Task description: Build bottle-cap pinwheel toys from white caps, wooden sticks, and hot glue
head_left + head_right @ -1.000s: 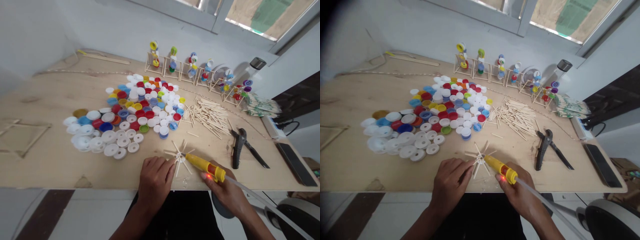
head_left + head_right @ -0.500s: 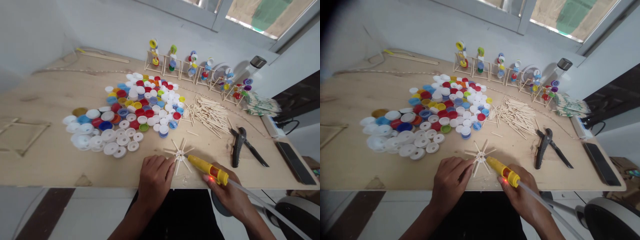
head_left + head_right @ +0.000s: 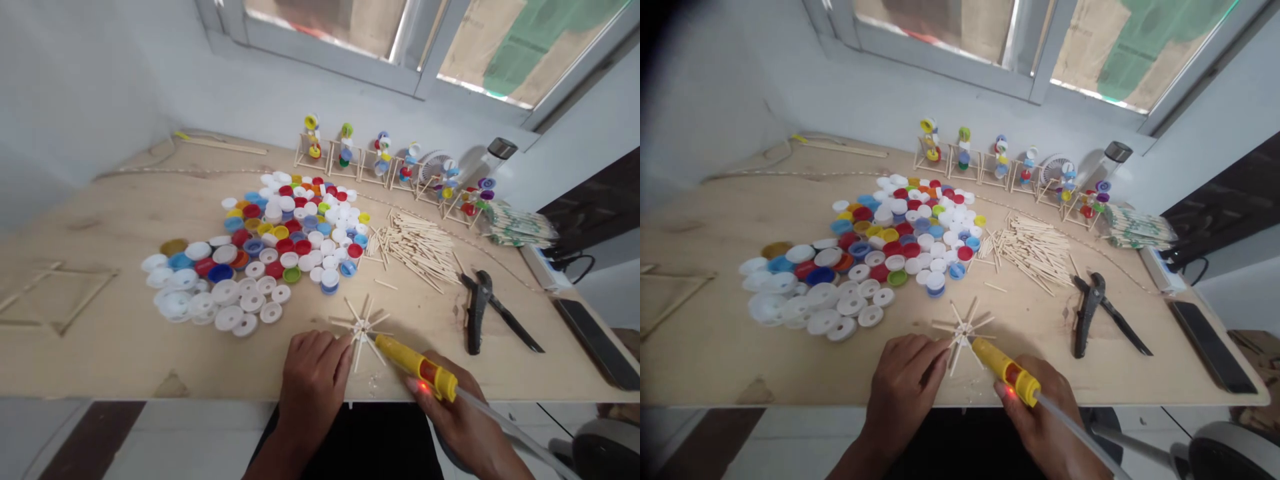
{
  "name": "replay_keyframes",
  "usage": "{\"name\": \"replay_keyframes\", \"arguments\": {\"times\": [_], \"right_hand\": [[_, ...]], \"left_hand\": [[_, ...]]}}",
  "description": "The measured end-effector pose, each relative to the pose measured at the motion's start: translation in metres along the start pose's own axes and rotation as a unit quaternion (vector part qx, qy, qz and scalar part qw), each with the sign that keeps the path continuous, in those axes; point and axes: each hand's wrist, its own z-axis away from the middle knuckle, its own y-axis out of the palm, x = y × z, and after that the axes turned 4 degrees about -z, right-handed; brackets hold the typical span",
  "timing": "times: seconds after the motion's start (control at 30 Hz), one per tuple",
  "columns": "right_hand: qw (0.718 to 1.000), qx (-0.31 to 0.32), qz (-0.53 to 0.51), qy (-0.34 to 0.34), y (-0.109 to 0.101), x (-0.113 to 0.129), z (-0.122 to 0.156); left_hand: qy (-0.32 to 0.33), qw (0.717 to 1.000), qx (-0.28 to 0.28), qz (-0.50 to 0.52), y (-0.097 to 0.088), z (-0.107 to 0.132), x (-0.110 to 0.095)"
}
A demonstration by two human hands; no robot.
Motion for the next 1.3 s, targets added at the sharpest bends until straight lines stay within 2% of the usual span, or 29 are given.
{"name": "replay_keyframes", "arguments": {"times": [0.1,0.27,0.4,0.67,0.93,1.3], "right_hand": [[1.000,-0.009,0.013,-0.006,0.003,0.000,0.001],[1.000,0.021,0.002,-0.001,0.005,0.000,0.000],[1.000,0.000,0.007,0.014,0.004,0.004,0.002],[0.998,0.028,-0.049,0.033,0.008,0.005,-0.005],[0.998,0.004,-0.054,0.035,0.009,0.009,-0.012],[0.999,-0.025,-0.023,0.012,0.008,-0.002,-0.011]], "left_hand": [[0.006,1.000,-0.008,0.002,0.001,0.000,0.000],[0.010,1.000,-0.008,-0.003,0.002,0.001,0.000],[0.008,1.000,0.001,-0.011,0.001,0.001,0.000],[0.008,1.000,-0.002,-0.005,0.000,0.001,0.001],[0.005,1.000,0.005,-0.012,0.000,0.000,0.000],[0.002,1.000,0.007,-0.009,0.000,0.000,0.000]]}}
